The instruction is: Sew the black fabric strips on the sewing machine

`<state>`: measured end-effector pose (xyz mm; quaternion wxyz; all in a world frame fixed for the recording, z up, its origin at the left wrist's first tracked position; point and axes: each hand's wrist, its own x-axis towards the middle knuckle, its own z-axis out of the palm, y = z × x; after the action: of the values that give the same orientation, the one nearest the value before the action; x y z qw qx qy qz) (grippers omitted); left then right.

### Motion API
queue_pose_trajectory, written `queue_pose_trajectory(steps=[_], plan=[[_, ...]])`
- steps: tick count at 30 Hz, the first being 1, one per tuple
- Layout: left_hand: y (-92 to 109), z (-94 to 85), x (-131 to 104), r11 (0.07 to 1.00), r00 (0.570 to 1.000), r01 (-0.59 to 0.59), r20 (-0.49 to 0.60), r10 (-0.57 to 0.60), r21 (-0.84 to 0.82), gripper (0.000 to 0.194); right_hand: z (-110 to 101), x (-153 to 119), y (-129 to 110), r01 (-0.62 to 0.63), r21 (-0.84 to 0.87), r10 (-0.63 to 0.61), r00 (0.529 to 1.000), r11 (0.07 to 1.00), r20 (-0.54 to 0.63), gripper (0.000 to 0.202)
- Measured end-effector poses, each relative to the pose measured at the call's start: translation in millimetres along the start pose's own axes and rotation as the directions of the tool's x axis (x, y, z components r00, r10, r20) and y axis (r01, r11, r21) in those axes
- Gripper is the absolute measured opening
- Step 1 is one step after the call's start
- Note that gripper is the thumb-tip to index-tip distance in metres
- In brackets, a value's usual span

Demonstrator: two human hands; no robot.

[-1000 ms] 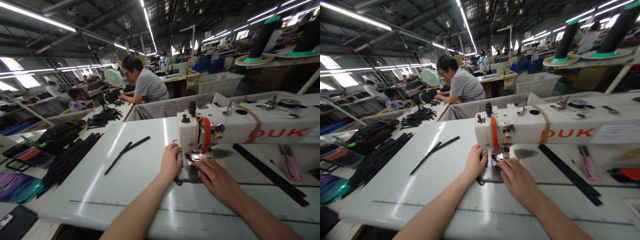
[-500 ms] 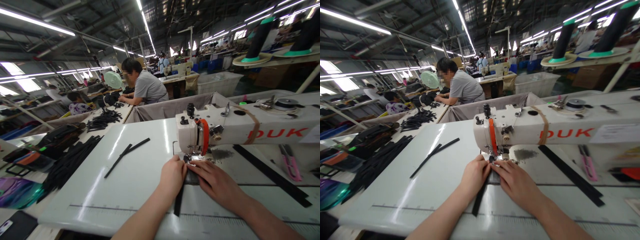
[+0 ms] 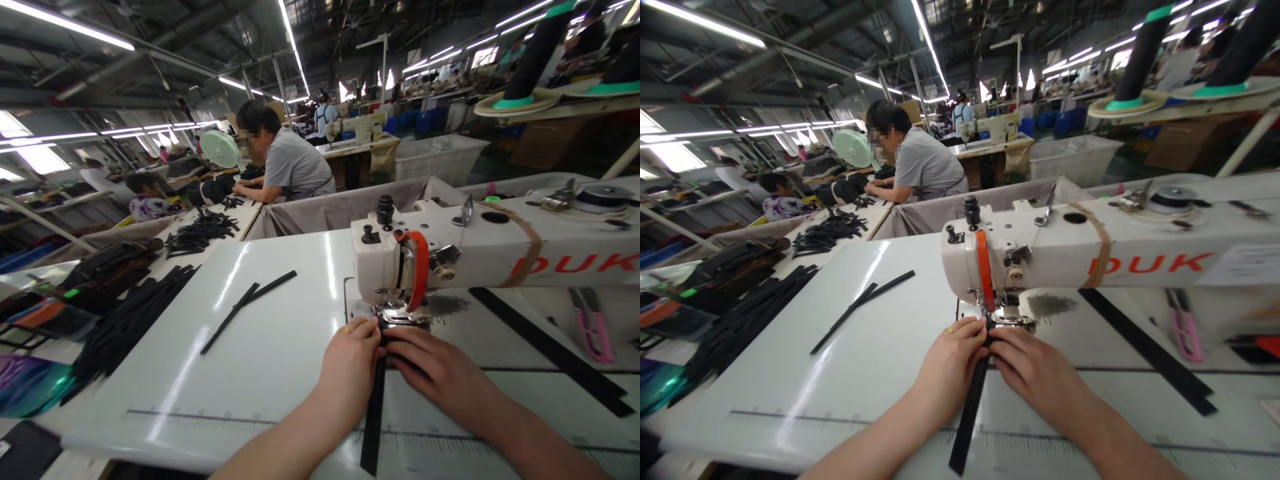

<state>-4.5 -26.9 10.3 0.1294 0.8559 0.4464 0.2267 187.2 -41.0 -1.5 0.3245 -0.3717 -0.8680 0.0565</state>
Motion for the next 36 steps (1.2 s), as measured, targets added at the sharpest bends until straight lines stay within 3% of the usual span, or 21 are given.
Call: queue_pose_trajectory(steps=[5,14,22,36], plan=[[-5,-6.3,-3,0.996,0.995,-0.079,0.069,0.077,0.031,0.027,0,-1,0,0.043,-0.004,-0.043,0.999,0.999,0.026,0.028],[-6,10.9,0,0.998,1.0,-0.012,-0.025,0.014,0.062,0.027,3,2,3,0.016,-0.053,-0.016,1.0,0.998,0.007,0.033],[-3,6.7,3,1.0,1.0,0.0,-0.029,0.0,-0.004,0.023,4,0,4,0.006,-0.071,-0.005,1.0,0.997,0.009,0.031],[-9,20.8,2,0.989,0.997,-0.047,-0.059,0.055,0.14,0.029,4,0,3,0.011,-0.086,-0.01,1.0,0.996,0.013,0.034]])
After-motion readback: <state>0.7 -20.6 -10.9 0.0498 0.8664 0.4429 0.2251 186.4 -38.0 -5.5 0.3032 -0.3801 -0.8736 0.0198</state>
